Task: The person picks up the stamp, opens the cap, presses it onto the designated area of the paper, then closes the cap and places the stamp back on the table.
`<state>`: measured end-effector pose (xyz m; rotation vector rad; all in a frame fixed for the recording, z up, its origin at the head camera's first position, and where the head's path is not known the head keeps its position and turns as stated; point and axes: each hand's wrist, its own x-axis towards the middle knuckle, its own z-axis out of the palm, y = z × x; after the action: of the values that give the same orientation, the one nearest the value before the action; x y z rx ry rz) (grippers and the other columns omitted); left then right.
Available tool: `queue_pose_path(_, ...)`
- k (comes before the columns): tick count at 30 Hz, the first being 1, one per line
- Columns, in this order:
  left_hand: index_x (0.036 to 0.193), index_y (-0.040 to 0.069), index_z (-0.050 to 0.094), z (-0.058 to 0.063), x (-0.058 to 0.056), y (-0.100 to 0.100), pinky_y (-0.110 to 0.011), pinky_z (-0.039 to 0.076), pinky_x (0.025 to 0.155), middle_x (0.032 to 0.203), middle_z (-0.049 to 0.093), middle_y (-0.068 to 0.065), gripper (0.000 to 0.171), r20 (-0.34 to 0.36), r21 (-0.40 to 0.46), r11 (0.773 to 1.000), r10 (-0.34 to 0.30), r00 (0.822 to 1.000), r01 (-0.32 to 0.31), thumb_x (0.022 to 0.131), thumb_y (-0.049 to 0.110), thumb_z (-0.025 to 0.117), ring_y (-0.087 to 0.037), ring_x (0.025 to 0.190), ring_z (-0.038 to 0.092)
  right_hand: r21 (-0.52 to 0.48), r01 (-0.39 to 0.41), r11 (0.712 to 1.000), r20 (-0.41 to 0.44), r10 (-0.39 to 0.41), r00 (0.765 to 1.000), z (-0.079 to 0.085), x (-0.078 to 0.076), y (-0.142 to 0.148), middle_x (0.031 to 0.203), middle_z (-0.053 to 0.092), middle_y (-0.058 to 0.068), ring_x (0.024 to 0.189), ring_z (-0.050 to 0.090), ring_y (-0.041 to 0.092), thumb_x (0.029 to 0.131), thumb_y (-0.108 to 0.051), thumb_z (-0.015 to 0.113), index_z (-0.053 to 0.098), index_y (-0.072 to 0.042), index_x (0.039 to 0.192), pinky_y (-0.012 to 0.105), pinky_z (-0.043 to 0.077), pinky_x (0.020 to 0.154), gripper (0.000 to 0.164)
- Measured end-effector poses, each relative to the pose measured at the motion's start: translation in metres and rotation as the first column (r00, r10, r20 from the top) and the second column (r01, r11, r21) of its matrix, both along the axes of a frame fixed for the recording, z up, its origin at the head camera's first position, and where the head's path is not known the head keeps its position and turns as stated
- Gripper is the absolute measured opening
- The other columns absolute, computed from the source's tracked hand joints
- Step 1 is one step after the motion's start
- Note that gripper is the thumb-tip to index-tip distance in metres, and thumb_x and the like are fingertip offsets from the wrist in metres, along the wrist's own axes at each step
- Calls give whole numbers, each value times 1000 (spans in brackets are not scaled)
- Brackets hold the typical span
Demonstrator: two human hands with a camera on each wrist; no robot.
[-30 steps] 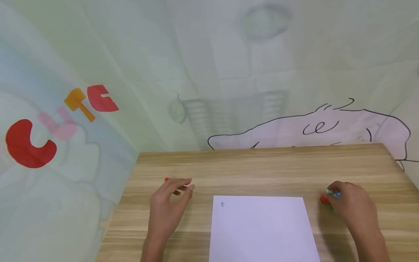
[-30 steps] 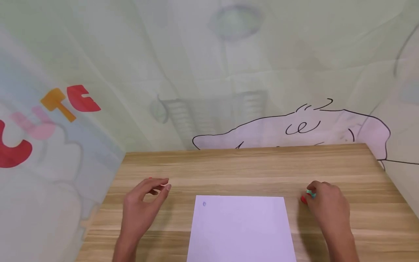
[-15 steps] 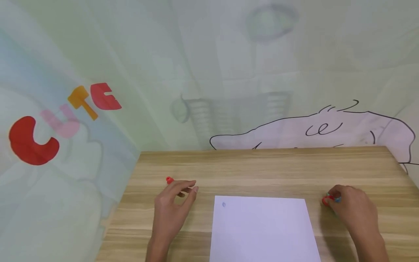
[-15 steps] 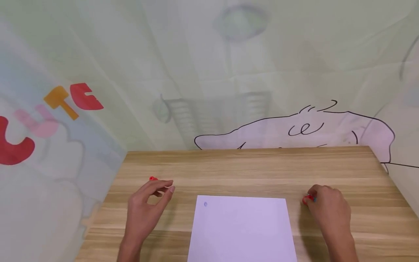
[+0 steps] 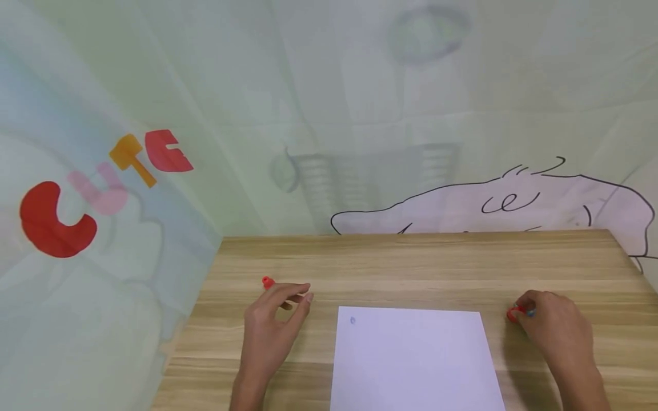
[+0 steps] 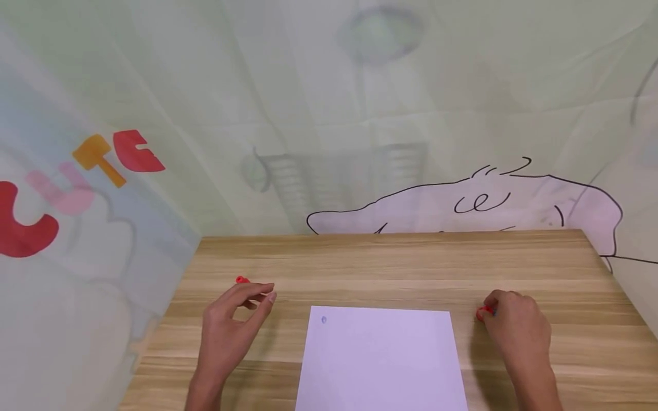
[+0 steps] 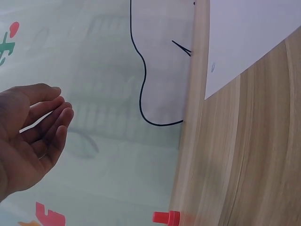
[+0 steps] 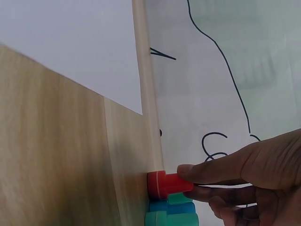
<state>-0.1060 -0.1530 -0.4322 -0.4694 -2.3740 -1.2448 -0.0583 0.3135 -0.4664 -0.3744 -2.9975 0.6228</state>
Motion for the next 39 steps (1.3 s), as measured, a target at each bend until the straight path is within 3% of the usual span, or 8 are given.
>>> queue_pose_path(9, 110, 17, 82, 4, 3, 1, -22, 59, 75, 104, 80, 5, 20, 34, -9, 1000, 2, 999, -1, 91, 8, 84, -6, 88, 74, -20, 18, 1000, -60, -19, 998, 12, 8, -11, 96, 78, 17, 83, 69, 41, 87, -26, 86, 80, -14, 94, 37, 42, 47, 16)
queue_pose_path(16, 110, 18, 82, 9, 2, 2, -23, 60, 76, 103, 79, 8, 20, 35, 4, 1000, -10, 999, 10, 92, 9, 84, -5, 89, 73, -34, -37, 999, -178, 30, 984, 31, 14, -34, 90, 77, 4, 75, 63, 20, 90, -27, 86, 82, -18, 96, 30, 42, 55, 11)
queue_pose_path(24, 109, 18, 83, 13, -1, 14, -24, 61, 75, 103, 79, 8, 22, -4, 57, 995, -84, 996, 84, 91, 7, 84, -7, 90, 74, -141, -165, 976, -338, 109, 935, 44, 16, -70, 81, 71, -12, 70, 55, 1, 81, -22, 94, 83, -29, 98, 21, 45, 54, 22)
queue_pose_path(32, 108, 21, 83, 15, -2, 36, -28, 62, 73, 101, 79, 11, 25, -46, 126, 980, -149, 988, 154, 91, 3, 83, -9, 88, 73, -233, -293, 927, -435, 170, 884, 54, 7, -106, 79, 67, -17, 69, 58, 2, 82, -16, 93, 82, -32, 102, 21, 53, 61, 27)
queue_pose_path(39, 108, 19, 83, 17, -1, 63, -33, 65, 74, 100, 79, 9, 20, -17, 159, 958, -240, 971, 240, 93, 5, 82, -8, 90, 73, -293, -353, 889, -488, 179, 854, 63, 0, -133, 89, 73, -18, 71, 60, 5, 86, -15, 91, 82, -31, 104, 17, 56, 66, 26)
